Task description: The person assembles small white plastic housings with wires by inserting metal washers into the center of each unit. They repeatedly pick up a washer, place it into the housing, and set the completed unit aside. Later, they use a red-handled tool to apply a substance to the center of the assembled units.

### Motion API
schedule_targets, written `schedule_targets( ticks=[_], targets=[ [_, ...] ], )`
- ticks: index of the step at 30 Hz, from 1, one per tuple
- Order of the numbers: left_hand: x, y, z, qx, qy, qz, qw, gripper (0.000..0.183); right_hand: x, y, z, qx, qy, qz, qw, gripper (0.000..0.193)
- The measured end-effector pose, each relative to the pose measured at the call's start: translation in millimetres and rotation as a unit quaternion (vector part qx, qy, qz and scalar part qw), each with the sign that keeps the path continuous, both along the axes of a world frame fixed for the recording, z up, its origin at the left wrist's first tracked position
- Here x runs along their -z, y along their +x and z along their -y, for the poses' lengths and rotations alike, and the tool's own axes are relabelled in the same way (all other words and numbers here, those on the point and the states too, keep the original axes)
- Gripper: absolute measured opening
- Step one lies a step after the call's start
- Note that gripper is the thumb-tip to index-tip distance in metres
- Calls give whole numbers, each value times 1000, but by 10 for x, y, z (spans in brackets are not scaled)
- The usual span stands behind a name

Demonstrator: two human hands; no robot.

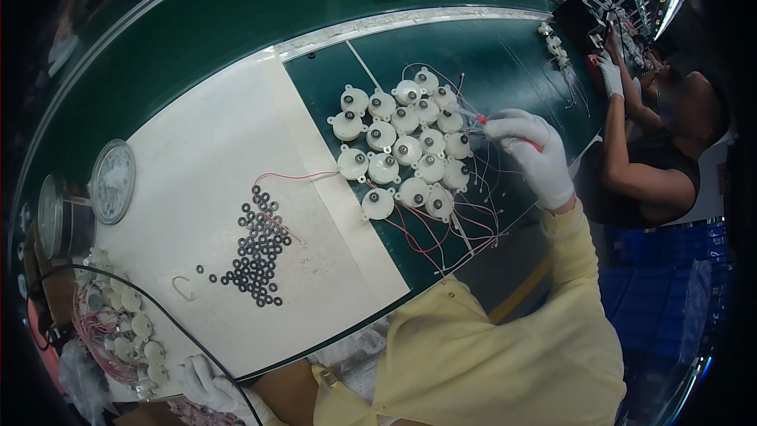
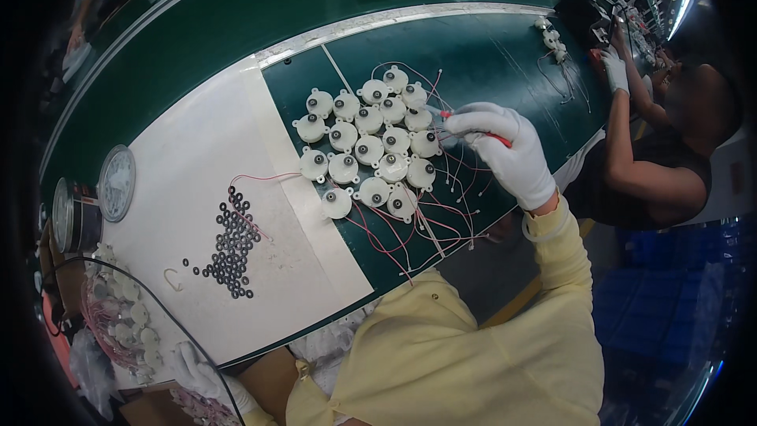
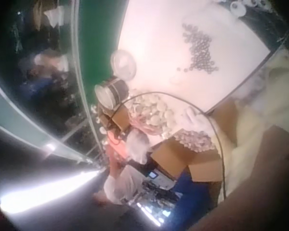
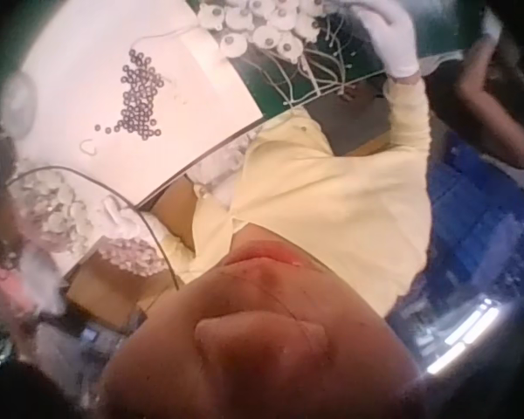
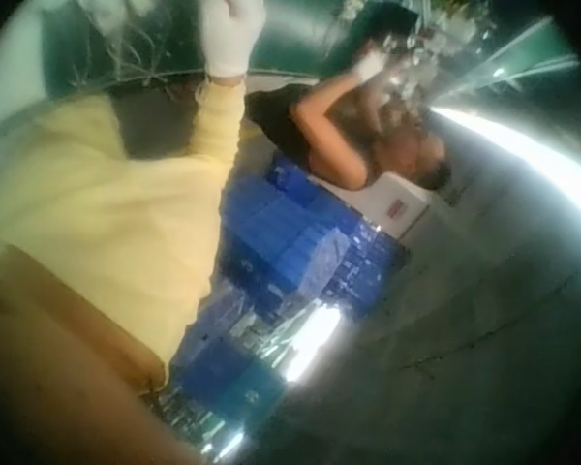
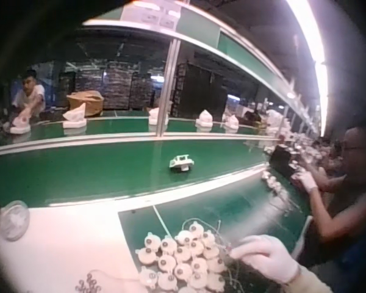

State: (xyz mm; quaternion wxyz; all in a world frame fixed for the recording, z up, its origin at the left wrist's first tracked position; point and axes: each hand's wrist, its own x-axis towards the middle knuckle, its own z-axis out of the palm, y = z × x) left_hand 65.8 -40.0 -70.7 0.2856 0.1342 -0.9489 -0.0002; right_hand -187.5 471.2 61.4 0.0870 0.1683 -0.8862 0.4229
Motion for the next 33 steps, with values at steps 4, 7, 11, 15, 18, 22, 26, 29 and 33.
schedule_targets(
  ticks=[4,7,11,15,18,22,26,29,33],
  targets=[
    [-38,-37,-5,11,18,1,1000,67,39,-6,50,-15,-2,-12,1000,33],
    [-61,-57,-53,15,21,-14,1000,66,40,-23,27,-25,-42,16,999,32],
    [-43,-44,-31,18,13,-14,1000,65,90,-2,-78,-5,-78,45,996,32],
    [22,-31,98,46,15,-16,999,64,80,38,-142,-3,-90,45,995,32],
    [-80,-92,-73,24,46,-24,998,64,83,87,-127,2,-113,27,993,33],
    [-57,-22,-38,15,45,-9,999,62,0,121,56,-34,-117,37,992,35],
    [-91,-96,-83,28,43,-10,999,59,2,48,176,-113,-34,-14,993,38],
    [-159,-115,-163,27,33,-10,999,56,54,-30,295,-154,-56,-18,986,39],
    [-134,-74,-134,26,19,-3,999,53,92,-84,337,-157,-11,-40,987,40]
  ],
)
